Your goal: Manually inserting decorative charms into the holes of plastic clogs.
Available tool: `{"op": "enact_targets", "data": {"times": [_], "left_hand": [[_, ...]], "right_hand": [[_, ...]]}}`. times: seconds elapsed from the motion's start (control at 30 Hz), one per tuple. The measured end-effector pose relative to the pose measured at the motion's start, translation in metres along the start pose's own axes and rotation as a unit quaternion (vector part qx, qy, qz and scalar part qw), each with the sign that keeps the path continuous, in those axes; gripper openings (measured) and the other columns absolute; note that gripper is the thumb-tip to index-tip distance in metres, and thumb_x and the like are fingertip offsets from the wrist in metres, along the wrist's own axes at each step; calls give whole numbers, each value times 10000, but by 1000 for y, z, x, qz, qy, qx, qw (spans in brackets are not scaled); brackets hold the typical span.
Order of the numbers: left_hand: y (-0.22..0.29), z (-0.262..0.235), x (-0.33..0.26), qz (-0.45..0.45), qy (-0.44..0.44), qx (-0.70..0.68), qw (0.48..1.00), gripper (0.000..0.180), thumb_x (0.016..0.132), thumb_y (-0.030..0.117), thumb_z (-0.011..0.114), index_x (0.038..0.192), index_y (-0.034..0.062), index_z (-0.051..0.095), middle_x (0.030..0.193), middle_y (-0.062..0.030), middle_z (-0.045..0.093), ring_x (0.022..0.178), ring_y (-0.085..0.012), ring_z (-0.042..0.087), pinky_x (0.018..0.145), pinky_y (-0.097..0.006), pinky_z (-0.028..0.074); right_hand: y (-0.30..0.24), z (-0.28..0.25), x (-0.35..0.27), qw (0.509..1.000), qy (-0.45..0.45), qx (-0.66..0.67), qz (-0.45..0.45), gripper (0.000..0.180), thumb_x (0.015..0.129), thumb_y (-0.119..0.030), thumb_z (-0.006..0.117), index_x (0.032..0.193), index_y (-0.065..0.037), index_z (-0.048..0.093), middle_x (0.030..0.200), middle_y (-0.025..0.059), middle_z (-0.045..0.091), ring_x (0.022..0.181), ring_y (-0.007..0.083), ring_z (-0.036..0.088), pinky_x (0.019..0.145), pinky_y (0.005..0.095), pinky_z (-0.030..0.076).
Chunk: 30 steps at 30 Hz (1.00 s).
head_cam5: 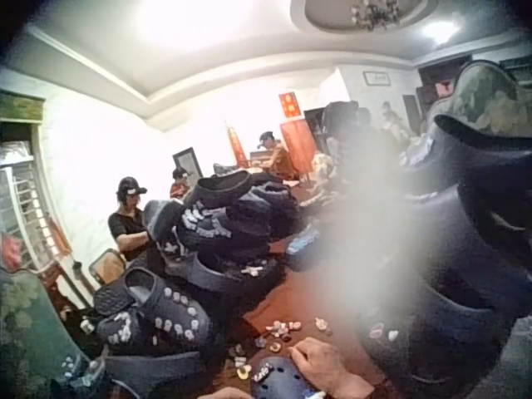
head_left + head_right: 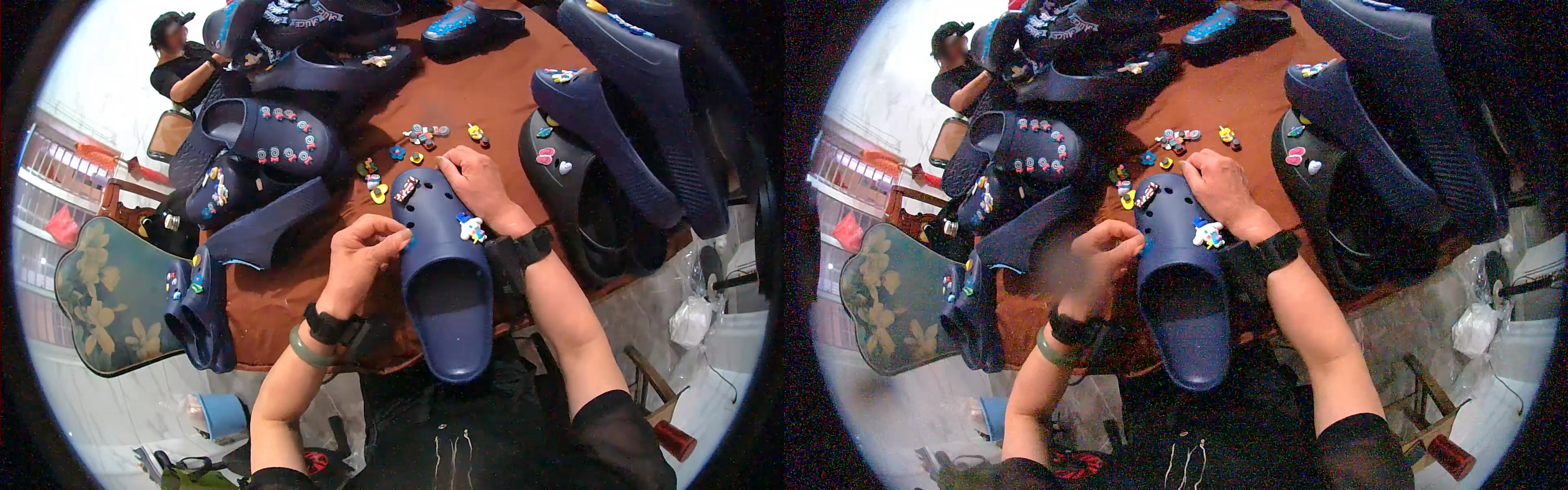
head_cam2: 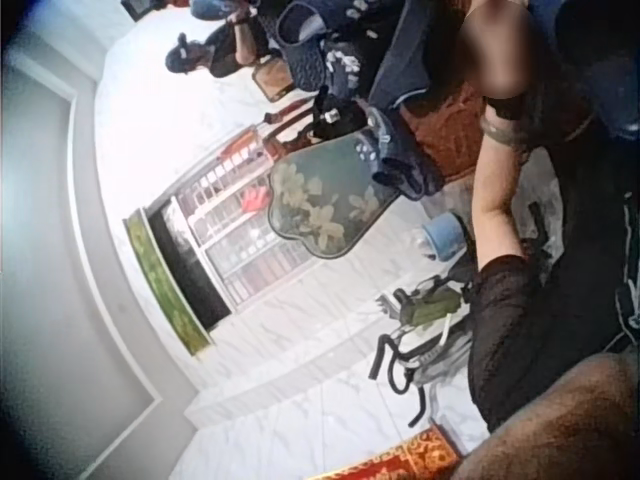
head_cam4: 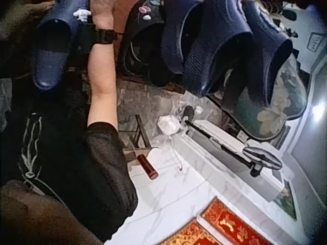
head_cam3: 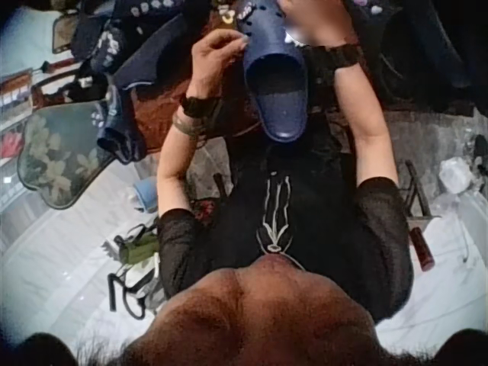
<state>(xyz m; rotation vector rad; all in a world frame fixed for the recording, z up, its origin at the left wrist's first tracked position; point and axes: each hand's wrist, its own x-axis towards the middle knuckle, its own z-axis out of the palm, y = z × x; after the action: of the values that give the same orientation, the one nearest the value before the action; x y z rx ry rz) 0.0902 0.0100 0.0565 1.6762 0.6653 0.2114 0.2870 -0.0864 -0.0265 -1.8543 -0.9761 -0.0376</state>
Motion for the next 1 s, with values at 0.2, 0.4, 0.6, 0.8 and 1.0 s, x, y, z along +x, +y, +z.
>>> {"op": "enact_targets", "data": {"times": [0.2, 0.4, 0.6, 0.8, 1.0], "left_hand": [[-18, -8, -12, 242, -25, 121, 962, 219, 880, 30, 636, 1094, -10, 665, 919, -44, 609, 788, -105, 567, 672, -220, 453], [-15, -7, -16, 228, -31, 207, 951, 215, 905, 45, 611, 1107, -12, 657, 894, -51, 606, 780, -108, 568, 681, -223, 457], [-23, -4, -13, 115, 23, 187, 975, 162, 923, 73, 598, 1043, -19, 656, 844, -39, 608, 737, -86, 557, 676, -213, 457], [-15, 7, -11, 233, 90, 188, 950, 140, 926, 53, 581, 1033, -13, 643, 895, -38, 595, 779, -80, 545, 686, -207, 446], [-4, -17, -3, 193, -14, 238, 952, 178, 921, 113, 548, 1013, 19, 667, 979, -105, 667, 905, -205, 639, 807, -292, 491]], "right_hand": [[-4, 0, -2, 1000, 14, 0, -12, 237, 903, -218, 545, 841, -15, 652, 833, 145, 618, 790, 325, 609, 700, 410, 465], [-7, -5, -3, 1000, 6, 3, -2, 270, 907, -258, 511, 826, -44, 653, 869, 160, 632, 826, 351, 622, 737, 443, 484], [-5, 0, -2, 1000, 24, 14, -5, 284, 909, -269, 508, 818, -40, 650, 857, 165, 629, 823, 369, 626, 730, 461, 489], [-6, 1, 0, 1000, 24, 15, -1, 279, 904, -253, 511, 799, -33, 645, 850, 181, 626, 816, 376, 627, 737, 477, 485], [-5, 2, -2, 1000, 10, -7, -5, 263, 897, -250, 524, 794, -41, 647, 836, 157, 627, 822, 350, 622, 728, 457, 490]]}}
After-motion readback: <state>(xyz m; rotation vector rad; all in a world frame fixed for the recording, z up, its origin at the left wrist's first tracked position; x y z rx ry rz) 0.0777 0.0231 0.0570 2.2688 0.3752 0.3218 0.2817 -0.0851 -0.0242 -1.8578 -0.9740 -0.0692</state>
